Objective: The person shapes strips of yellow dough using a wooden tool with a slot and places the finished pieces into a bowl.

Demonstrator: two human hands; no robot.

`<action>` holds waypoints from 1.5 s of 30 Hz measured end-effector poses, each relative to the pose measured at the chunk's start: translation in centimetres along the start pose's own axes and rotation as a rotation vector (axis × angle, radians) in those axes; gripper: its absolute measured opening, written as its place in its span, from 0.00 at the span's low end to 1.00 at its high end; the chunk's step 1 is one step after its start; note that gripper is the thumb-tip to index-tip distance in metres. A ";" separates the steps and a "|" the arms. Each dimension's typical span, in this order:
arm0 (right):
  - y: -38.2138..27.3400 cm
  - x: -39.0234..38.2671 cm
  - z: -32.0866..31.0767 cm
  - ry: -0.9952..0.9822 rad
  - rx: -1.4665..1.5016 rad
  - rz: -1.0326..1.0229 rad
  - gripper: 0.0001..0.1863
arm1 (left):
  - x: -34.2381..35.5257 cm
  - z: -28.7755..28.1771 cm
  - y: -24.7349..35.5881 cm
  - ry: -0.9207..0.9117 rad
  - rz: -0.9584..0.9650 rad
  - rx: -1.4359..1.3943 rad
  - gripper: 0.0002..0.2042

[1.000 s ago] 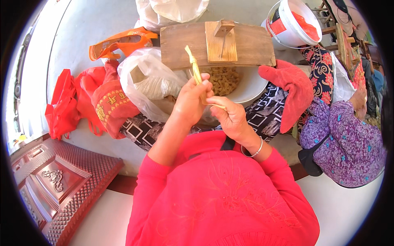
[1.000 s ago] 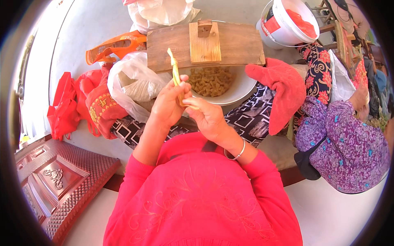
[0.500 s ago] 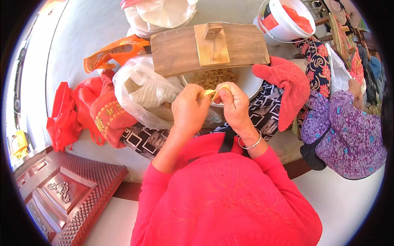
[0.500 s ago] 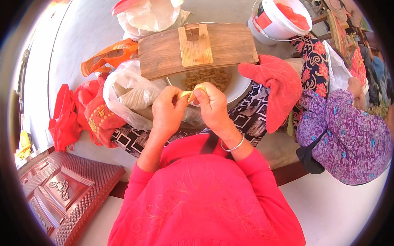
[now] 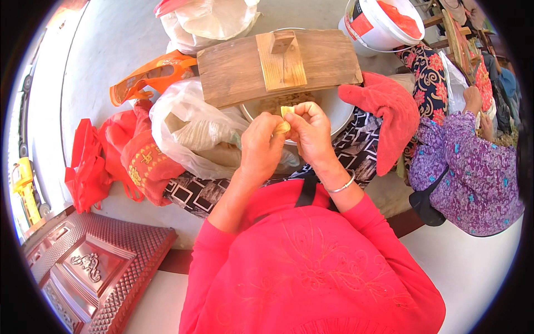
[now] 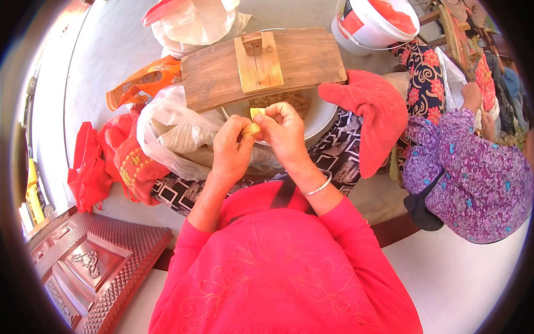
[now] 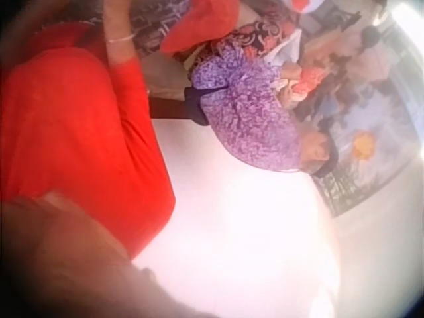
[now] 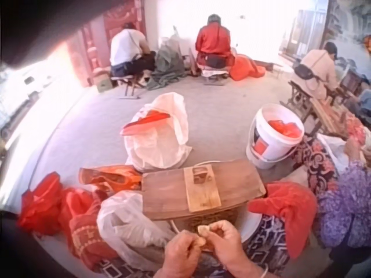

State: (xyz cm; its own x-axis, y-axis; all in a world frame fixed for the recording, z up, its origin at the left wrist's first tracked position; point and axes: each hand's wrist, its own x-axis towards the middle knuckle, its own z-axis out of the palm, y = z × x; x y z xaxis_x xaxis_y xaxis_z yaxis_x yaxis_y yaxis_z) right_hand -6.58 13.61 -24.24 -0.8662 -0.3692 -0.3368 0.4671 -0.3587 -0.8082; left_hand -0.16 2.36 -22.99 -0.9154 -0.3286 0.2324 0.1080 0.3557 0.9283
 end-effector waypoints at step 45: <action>-0.7 -2.4 -1.5 -0.264 -0.062 0.240 0.11 | -1.6 -3.7 0.5 -0.221 -0.192 -0.017 0.04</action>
State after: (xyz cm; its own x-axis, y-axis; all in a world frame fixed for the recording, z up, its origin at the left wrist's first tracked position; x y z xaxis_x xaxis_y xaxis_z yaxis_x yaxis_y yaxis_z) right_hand -5.06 16.02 -23.60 -0.6539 -0.6478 -0.3910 0.6328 -0.1849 -0.7519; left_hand 2.78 -0.12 -21.81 -0.9817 -0.1899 -0.0154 -0.0711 0.2902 0.9543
